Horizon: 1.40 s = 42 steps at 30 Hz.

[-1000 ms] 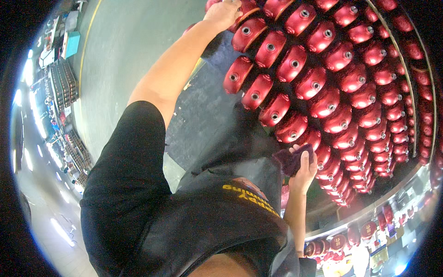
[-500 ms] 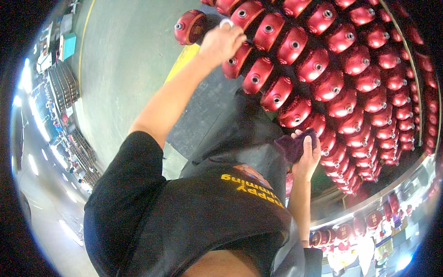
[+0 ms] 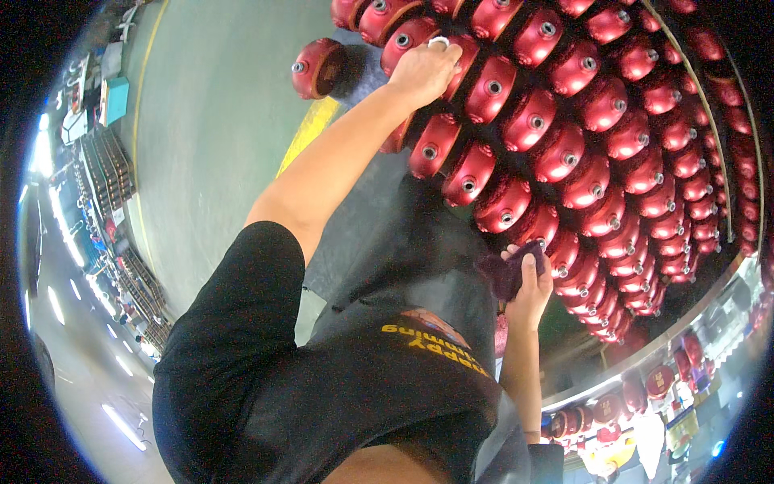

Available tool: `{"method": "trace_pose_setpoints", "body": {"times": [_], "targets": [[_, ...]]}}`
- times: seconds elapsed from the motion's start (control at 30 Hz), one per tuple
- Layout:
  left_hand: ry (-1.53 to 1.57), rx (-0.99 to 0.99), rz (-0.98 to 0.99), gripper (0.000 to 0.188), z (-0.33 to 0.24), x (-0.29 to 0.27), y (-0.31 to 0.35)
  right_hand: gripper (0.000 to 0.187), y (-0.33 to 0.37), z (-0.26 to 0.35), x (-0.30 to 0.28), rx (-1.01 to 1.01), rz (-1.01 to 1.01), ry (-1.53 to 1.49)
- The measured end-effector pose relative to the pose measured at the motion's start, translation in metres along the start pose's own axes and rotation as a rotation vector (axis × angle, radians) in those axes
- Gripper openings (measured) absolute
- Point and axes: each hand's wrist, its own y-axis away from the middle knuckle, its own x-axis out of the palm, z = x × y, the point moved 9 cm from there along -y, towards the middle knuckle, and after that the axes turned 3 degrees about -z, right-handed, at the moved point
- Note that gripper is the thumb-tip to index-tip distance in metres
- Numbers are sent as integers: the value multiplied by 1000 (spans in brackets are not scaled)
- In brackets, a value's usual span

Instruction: The person wipes the surface of numerous red decorative items arranged on a rack using a cloth. They then move a large black board and continue wiping additional items on a metal table before handling paper sheets.

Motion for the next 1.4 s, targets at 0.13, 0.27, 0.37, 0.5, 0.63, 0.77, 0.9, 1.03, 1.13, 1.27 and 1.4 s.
{"method": "trace_pose_setpoints", "body": {"times": [0.13, 0.27, 0.37, 0.5, 0.63, 0.77, 0.9, 1.03, 1.13, 1.27, 1.4], "targets": [[19, 8, -33, 17, 3, -2, 3, 24, 1, 2, -4, -25, -10, 37], [48, -31, -10, 26, 6, -8, 7, 24, 3, 4, 0, -35, 6, 25], [114, -86, 32, 38, 8, -12, 11, 24, 7, 12, 5, -84, 57, 50], [99, -169, -269, 40, 47, -59, 9, 25, 10, 15, -5, -85, 1, 31], [-23, -413, -416, 61, 115, -92, 9, 25, 11, 12, -15, -74, -20, 0], [-11, -296, -386, 69, 95, -80, -2, 24, 11, 6, -19, -56, -28, -26], [-3, -136, -295, 67, 27, -35, 8, 24, 11, 3, -19, -55, -1, -55], [-91, -209, -103, 61, 18, -6, 7, 24, 14, 2, -36, -56, -28, -57], [-60, -214, -218, 62, -3, -18, 7, 25, 15, 2, -53, -62, -36, -49], [30, 107, -169, 63, -113, 4, 13, 25, 14, -9, -76, -1, -103, -150], [-25, 49, 147, 69, -151, 49, 16, 25, 21, -7, -99, -55, -79, -222]]}}
